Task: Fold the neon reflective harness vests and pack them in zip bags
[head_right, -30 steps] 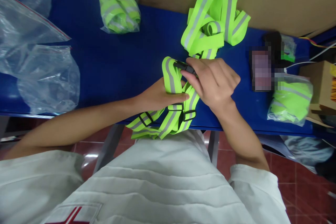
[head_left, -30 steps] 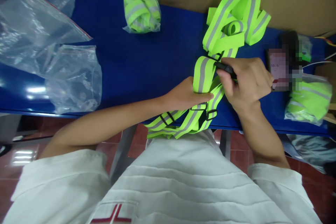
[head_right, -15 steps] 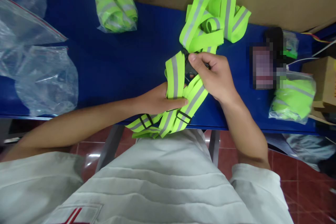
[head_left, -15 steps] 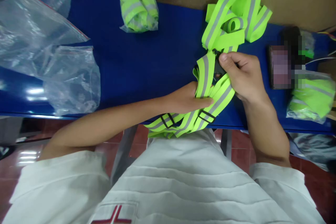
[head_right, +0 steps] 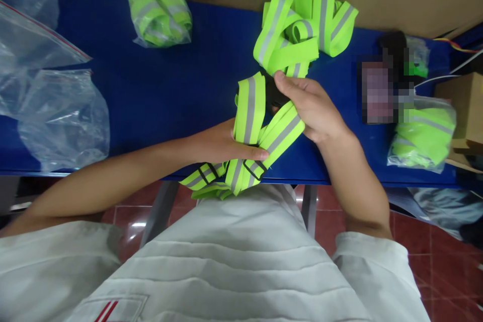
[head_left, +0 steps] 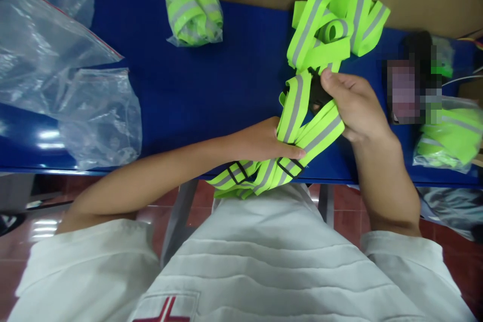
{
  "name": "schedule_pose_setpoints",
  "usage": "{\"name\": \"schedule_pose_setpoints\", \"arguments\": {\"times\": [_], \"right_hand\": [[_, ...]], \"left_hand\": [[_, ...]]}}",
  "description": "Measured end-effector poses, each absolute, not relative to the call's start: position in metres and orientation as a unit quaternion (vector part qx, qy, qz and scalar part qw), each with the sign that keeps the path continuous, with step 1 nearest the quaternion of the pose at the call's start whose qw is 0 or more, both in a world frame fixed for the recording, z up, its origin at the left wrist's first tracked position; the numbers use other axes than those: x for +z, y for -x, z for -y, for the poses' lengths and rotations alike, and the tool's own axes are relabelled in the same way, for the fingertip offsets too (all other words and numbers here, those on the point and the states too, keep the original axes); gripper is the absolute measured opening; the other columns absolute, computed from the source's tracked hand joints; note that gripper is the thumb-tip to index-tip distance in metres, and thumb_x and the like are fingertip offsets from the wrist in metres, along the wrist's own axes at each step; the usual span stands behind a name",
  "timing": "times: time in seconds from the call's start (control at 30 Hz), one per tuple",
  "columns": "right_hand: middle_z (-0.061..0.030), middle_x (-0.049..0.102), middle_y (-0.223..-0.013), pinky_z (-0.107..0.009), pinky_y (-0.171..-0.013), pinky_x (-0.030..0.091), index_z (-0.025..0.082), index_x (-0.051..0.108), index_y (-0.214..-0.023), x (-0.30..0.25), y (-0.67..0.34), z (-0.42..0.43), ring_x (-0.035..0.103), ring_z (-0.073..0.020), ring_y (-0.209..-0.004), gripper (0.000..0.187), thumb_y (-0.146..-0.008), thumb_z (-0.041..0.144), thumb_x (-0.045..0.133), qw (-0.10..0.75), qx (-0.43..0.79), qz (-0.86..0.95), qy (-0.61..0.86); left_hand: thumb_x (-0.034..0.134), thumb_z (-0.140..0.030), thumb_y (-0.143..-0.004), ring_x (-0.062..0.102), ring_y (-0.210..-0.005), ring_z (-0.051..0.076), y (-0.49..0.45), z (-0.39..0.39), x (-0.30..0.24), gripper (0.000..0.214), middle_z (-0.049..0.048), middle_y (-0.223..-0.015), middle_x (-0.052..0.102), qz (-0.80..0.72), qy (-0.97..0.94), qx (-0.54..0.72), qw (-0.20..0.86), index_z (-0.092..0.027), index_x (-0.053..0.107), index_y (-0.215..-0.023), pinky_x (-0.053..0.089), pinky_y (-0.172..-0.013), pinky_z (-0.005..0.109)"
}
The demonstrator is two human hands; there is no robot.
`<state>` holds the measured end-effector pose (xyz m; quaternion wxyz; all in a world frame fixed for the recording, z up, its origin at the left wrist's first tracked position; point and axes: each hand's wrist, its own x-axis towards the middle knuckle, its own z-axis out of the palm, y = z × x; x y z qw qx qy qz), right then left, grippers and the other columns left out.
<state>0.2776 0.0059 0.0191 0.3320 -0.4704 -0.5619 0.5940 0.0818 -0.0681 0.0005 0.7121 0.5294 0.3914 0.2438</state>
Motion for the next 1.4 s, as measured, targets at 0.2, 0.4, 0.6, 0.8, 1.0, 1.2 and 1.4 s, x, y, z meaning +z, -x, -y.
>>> {"name": "schedule_pose_setpoints", "arguments": {"times": [0.2, 0.4, 0.6, 0.8, 1.0, 1.2, 1.4], "right_hand": [[-0.0007, 0.059, -0.068, -0.032, -0.06, 0.043, 0.025, 0.068, -0.078, 0.028, -0.283, 0.003, 0.057, -0.0174, -0.064, 0.035, -0.097, 0.054, 0.073, 0.461, 0.357, 0.681, 0.443], [-0.0044, 0.072, -0.096, -0.041, -0.081, 0.054, 0.036, 0.074, -0.095, 0.03, -0.287, 0.009, 0.066, -0.0316, -0.112, 0.028, -0.097, 0.064, 0.067, 0.38, 0.302, 0.723, 0.491], [-0.0018, 0.076, -0.091, -0.038, -0.08, 0.051, 0.032, 0.076, -0.095, 0.021, -0.287, -0.005, 0.07, -0.0248, -0.088, 0.019, -0.102, 0.047, 0.068, 0.391, 0.235, 0.767, 0.451], [-0.0017, 0.073, -0.078, -0.032, -0.07, 0.048, 0.022, 0.076, -0.086, 0.017, -0.288, -0.014, 0.065, -0.0185, -0.072, 0.022, -0.1, 0.038, 0.07, 0.462, 0.195, 0.747, 0.437], [-0.0016, 0.067, -0.073, -0.029, -0.066, 0.042, 0.016, 0.074, -0.083, 0.013, -0.294, -0.025, 0.059, -0.0142, -0.068, 0.032, -0.1, 0.042, 0.066, 0.466, 0.149, 0.74, 0.461], [0.0023, 0.047, -0.064, -0.028, -0.062, 0.029, 0.017, 0.065, -0.071, 0.017, -0.299, -0.034, 0.038, -0.0104, -0.062, 0.034, -0.095, 0.041, 0.071, 0.509, 0.223, 0.694, 0.458], [0.0023, 0.047, -0.065, -0.028, -0.063, 0.027, 0.014, 0.065, -0.071, 0.016, -0.297, -0.032, 0.039, -0.0094, -0.062, 0.036, -0.094, 0.04, 0.071, 0.519, 0.211, 0.694, 0.453]], "left_hand": [[0.084, -0.042, -0.08, 0.075, -0.108, 0.03, -0.073, 0.062, 0.004, 0.049, 0.0091, -0.114, 0.08, -0.425, -0.526, 0.192, 0.711, -0.015, 0.075, -0.12, 0.061, -0.097, 0.042], [0.083, -0.032, -0.081, 0.072, -0.122, 0.028, -0.082, 0.068, 0.002, 0.045, 0.0066, -0.126, 0.078, -0.412, -0.474, 0.209, 0.75, -0.017, 0.073, -0.123, 0.056, -0.111, 0.042], [0.085, -0.025, -0.081, 0.073, -0.121, 0.025, -0.088, 0.075, 0.003, 0.043, 0.0041, -0.124, 0.079, -0.396, -0.424, 0.238, 0.779, -0.018, 0.073, -0.122, 0.057, -0.11, 0.038], [0.089, -0.025, -0.08, 0.071, -0.127, 0.026, -0.098, 0.079, -0.003, 0.048, 0.0069, -0.133, 0.076, -0.323, -0.358, 0.255, 0.838, -0.019, 0.074, -0.125, 0.054, -0.115, 0.04], [0.089, -0.042, -0.079, 0.078, -0.099, 0.027, -0.094, 0.075, -0.014, 0.04, 0.0088, -0.11, 0.082, -0.364, -0.29, 0.261, 0.846, -0.017, 0.08, -0.109, 0.06, -0.102, 0.044], [0.089, -0.042, -0.078, 0.077, -0.105, 0.026, -0.083, 0.066, -0.012, 0.043, 0.0042, -0.113, 0.081, -0.302, -0.212, 0.248, 0.896, -0.023, 0.08, -0.116, 0.062, -0.094, 0.036], [0.092, -0.046, -0.077, 0.077, -0.091, 0.024, -0.087, 0.069, -0.006, 0.038, 0.0067, -0.099, 0.081, -0.275, -0.254, 0.208, 0.904, -0.019, 0.079, -0.1, 0.062, -0.095, 0.04]]}}
